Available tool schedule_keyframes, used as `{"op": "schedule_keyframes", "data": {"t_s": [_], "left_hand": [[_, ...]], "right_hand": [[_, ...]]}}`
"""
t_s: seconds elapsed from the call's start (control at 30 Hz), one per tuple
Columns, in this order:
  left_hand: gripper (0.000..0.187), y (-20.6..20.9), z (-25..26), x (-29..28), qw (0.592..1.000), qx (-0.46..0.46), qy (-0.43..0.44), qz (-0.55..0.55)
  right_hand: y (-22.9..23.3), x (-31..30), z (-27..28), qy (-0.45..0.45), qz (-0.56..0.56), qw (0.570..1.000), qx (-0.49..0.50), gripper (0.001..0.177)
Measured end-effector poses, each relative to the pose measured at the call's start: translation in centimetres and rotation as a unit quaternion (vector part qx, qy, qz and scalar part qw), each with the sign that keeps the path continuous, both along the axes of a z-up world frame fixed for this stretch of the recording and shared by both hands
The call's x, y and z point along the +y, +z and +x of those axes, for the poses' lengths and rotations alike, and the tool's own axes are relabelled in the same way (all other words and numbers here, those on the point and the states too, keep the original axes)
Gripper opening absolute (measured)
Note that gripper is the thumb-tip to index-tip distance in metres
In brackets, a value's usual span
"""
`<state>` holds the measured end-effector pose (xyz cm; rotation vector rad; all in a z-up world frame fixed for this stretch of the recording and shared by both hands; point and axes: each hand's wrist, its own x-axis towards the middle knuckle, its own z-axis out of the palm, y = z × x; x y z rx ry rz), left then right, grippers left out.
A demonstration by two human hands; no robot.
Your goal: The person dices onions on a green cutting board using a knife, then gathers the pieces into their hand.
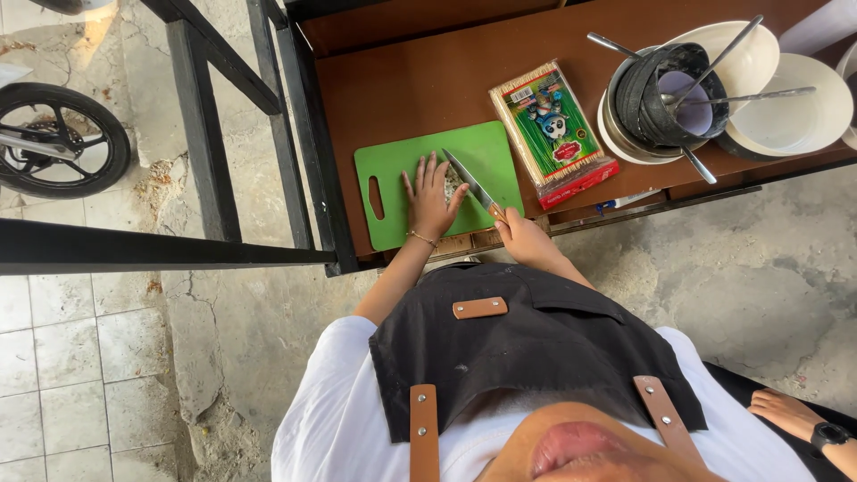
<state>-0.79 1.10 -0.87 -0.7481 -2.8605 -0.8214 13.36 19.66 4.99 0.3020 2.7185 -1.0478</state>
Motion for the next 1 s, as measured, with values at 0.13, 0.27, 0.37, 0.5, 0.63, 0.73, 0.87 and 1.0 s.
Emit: {"op": "schedule_keyframes", "data": {"t_s": [0.13,0.27,0.37,0.5,0.63,0.73,0.87,1.0], "left_hand": [[0.09,1.4,0.2,-0.1,1.0,0.014,-0.018,-0.012],[0.08,0.9,0.1,-0.1,0.999,0.018,-0.028,0.032],[0.064,-0.3,-0.2,-0.2,0.997,0.041,-0.028,0.062],[0.047,-1.2,-0.1,-0.1,0.993,0.045,-0.029,0.101],[0.03,-0.9,-0.2,-0.2,0.988,0.034,-0.03,0.145],[0.026,-0.7,0.0,-0.4,0.974,0.018,-0.026,0.223],[0.024,0.1,0.2,-1.1,0.959,0.06,0.033,0.275],[0.028,0.7,0.6,-1.6,0.948,0.068,0.074,0.301]], "right_hand": [[0.2,-0.3,-0.5,0.01,0.042,0.998,-0.038,0.028],[-0.9,-0.8,-1.0,0.026,0.071,0.996,-0.055,0.029],[-1.7,-1.2,-1.4,0.017,0.067,0.997,-0.042,0.026],[-2.0,-1.3,-2.0,0.008,0.052,0.998,-0.02,0.026],[-1.6,-1.2,-1.6,-0.02,0.008,0.999,0.046,0.025],[-0.7,-1.0,-0.9,-0.037,-0.01,0.995,0.089,0.026],[0.2,-0.5,0.0,-0.025,-0.036,0.99,0.137,0.028],[-0.9,-1.1,0.3,-0.001,0.0,0.993,0.12,0.029]]}}
